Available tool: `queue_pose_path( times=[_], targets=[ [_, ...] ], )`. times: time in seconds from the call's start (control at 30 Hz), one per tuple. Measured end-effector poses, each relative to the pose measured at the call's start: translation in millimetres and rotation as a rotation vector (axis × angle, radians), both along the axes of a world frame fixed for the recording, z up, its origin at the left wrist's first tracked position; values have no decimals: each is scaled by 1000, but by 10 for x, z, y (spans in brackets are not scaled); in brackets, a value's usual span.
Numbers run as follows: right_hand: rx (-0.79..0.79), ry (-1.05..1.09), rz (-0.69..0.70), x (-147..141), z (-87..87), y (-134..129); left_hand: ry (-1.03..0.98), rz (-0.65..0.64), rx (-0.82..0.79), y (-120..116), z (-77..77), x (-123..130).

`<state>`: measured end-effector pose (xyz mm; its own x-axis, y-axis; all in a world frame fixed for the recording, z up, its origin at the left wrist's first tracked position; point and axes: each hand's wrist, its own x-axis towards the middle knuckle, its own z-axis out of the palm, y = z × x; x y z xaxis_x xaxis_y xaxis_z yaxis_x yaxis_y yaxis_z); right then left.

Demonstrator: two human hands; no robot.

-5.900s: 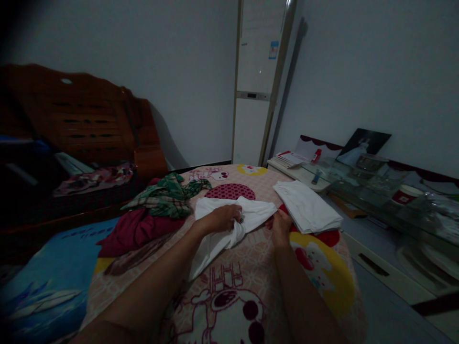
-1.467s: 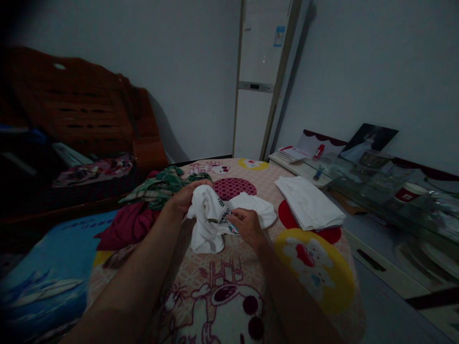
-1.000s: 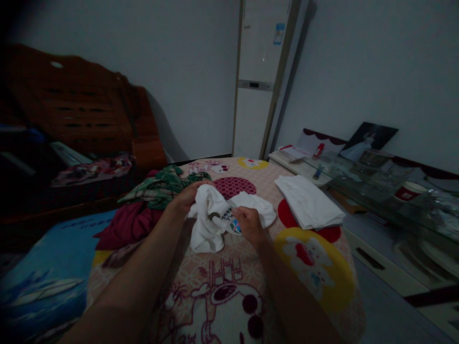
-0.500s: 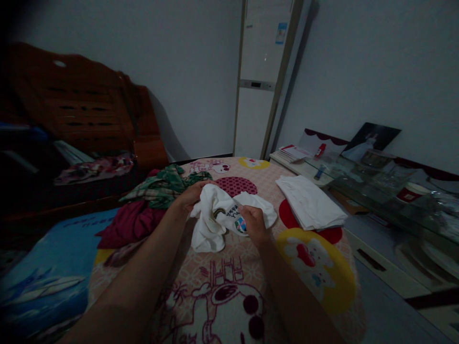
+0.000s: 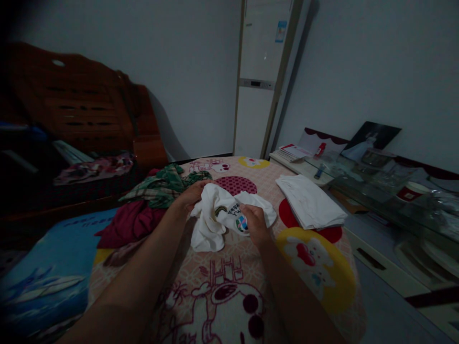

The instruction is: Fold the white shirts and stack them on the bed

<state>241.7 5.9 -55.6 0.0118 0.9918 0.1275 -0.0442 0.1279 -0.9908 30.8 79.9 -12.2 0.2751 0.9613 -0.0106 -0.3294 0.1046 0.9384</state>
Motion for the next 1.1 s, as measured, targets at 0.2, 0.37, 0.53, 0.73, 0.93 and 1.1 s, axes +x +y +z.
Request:
queue_pose_path(
  times=[0.2,0.37,0.53,0.73,0.93,1.1],
  targets=[
    [-43,178,29,-24,39,-21,6,-35,27,1,-10,-30],
    [-69,231,45,-26,40,-26,49,-50,81,5,-12,-93],
    [-77,243,45,-22,22,-19,50,-15,95,-8,-10,-133],
    [-60,275,50,-38,43,-40,59,9,67,-22,6,-129],
    [-75,275,79,-41,91,-68,55,15,51,-9,8,-97],
    [-57,271,133,-64,183,-161,0,-42,69,-78,183,-30]
  ],
)
